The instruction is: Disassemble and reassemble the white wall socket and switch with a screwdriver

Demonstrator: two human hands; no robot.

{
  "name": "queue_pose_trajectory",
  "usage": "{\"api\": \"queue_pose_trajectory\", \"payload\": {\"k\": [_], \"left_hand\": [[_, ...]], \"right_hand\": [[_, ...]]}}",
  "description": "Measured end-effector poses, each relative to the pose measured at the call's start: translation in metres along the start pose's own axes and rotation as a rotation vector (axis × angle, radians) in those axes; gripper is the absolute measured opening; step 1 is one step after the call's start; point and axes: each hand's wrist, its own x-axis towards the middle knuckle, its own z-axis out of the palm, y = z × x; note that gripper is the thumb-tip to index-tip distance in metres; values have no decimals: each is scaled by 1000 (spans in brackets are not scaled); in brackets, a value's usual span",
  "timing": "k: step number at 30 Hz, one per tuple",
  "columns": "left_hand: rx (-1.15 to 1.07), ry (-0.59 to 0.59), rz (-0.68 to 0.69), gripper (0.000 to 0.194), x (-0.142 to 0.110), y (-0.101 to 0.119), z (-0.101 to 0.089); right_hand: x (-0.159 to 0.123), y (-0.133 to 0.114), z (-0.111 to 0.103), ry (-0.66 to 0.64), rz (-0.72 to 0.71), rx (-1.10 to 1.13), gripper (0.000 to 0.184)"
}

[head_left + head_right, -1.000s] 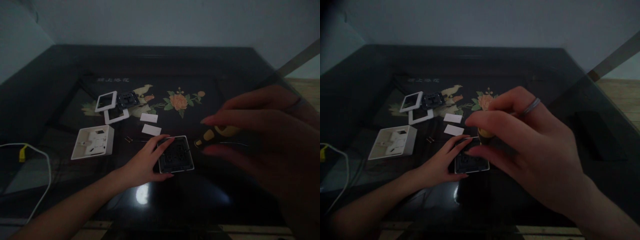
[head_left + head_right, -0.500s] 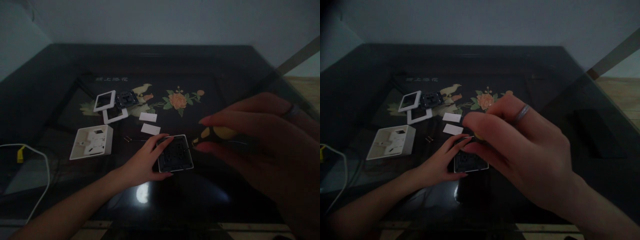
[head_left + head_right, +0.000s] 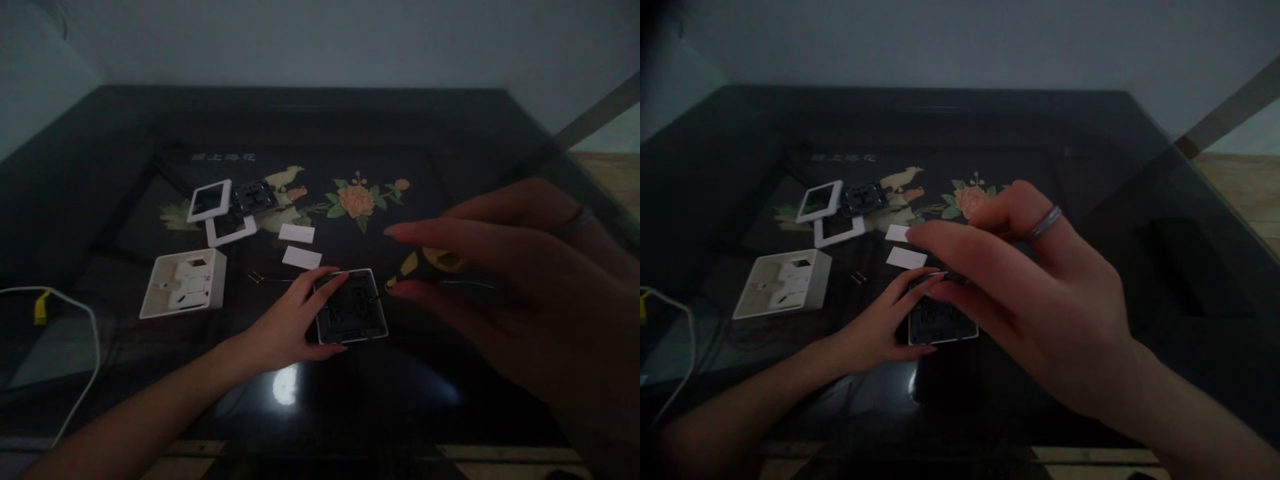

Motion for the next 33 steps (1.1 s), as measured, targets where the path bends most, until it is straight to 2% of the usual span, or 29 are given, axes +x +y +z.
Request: {"api": "queue_pose_trajectory", "payload": {"k": [3,6,8,11,13,15,18,21,24,26,28,33], "left_hand": [[-5,-6,0,103,0,0,0],[-8,-1,5,104,0,0,1],[-5,4,5,105,0,-1,1],[-3,-2,1,105,0,-1,1],[-2,-6,-8,104,0,0,0],[-1,-7,-13,102,0,0,0],[-9,-10,-10,103,0,0,0],[-8,-6,-9,105,0,0,0],[-10,4,-1,104,0,0,1],[-15,9,2,104,0,0,1],[-15,10,3,104,0,0,1],[-13,-8,3,104,0,-1,1]], "right_hand": [[0,3,-6,-124,17,119,45],[-1,4,-13,-205,-31,151,43],[-2,2,-13,-157,-59,112,34],[-1,-2,-7,51,-30,34,31],[-1,-3,-4,115,-12,28,28],[-1,-3,-5,69,-1,51,30],[0,-1,-12,-85,17,97,44],[1,-1,-16,-183,-32,150,40],[2,-3,-12,-92,-2,128,30],[1,-5,-9,22,45,87,29],[1,-5,-6,72,54,81,28],[-1,-3,-12,-121,71,141,47]]}}
